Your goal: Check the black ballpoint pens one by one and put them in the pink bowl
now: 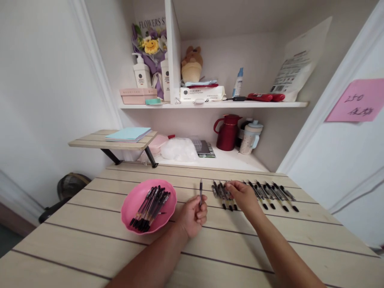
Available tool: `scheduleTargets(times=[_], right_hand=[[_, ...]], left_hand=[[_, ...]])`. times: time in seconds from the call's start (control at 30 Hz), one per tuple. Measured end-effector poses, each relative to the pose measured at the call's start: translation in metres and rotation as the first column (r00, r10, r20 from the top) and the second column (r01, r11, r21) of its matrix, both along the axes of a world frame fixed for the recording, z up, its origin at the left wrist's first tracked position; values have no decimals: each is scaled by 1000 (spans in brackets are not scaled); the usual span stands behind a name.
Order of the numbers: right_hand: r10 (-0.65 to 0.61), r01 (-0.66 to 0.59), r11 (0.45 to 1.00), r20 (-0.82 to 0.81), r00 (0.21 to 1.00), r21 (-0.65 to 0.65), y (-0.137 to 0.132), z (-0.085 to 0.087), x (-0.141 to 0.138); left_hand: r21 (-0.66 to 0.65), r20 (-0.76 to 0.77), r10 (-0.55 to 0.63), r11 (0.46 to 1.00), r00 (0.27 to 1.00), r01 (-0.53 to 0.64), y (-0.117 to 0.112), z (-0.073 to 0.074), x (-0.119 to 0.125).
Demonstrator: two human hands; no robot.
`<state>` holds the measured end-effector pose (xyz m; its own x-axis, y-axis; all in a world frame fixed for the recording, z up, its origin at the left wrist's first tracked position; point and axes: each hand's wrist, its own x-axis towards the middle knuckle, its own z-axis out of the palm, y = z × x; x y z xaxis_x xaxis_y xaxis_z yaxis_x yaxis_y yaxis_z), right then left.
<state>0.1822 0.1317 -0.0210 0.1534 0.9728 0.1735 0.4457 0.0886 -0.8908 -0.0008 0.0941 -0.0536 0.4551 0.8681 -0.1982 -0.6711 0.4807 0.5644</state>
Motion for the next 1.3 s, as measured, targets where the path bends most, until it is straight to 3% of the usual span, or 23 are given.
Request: scheduleTargets(times=[0.07, 0.17, 0.27, 0.47, 0.5, 0.57, 0.63, 0.67, 0.7, 0.77, 0.83, 0.9, 0.97, 1.3], right_hand=[[13, -25, 999, 376, 926, 27, 6, -1, -5], [19, -6, 1000, 736, 677, -20, 11, -4, -28], [13, 30, 999, 817, 577, -37, 15, -8, -49], [61, -24, 998, 804, 592, -58, 15, -15, -53], [62, -33, 998, 778, 626, -53, 14, -13, -50], [46, -42, 999, 624, 780, -21, 12, -8, -41], [46, -50, 999, 280, 959, 8, 8, 2, -29], [57, -58, 998, 61, 996, 15, 6, 7, -24], [75, -73, 997, -146, 987, 19, 3, 12, -18], [104, -97, 994, -478, 872, 40, -2, 20, -9], [125, -106, 992, -655, 745, 69, -6, 26, -4], [146, -120, 989, -719, 679, 87, -10, 30, -5], [158, -133, 987, -727, 668, 92, -12, 32, -8], [300, -334, 942, -504, 810, 25, -20, 31, -18]], left_hand=[[-45, 76, 21, 999, 997, -17, 0, 1, -1], [-41, 92, 57, 998, 994, -53, 0, 1, -1], [15, 53, 61, 998, 997, -62, -1, 0, -2], [140, 15, -19, 990, 1000, 16, -2, 1, -2], [155, -2, -20, 988, 1000, 20, -2, 1, -1], [181, -60, -25, 983, 998, 36, -2, 1, 0], [209, -144, -40, 975, 989, 70, -3, 1, 2], [223, -192, -50, 970, 980, 94, -4, 1, 3], [238, -237, -61, 964, 970, 119, -5, 2, 4], [266, -308, -79, 949, 948, 166, -7, 2, 5], [285, -354, -85, 939, 931, 194, -9, 3, 7], [292, -383, -77, 935, 921, 200, -10, 4, 7], [298, -405, -67, 933, 912, 201, -11, 4, 7], [298, -410, -54, 935, 910, 190, -8, 1, 8]])
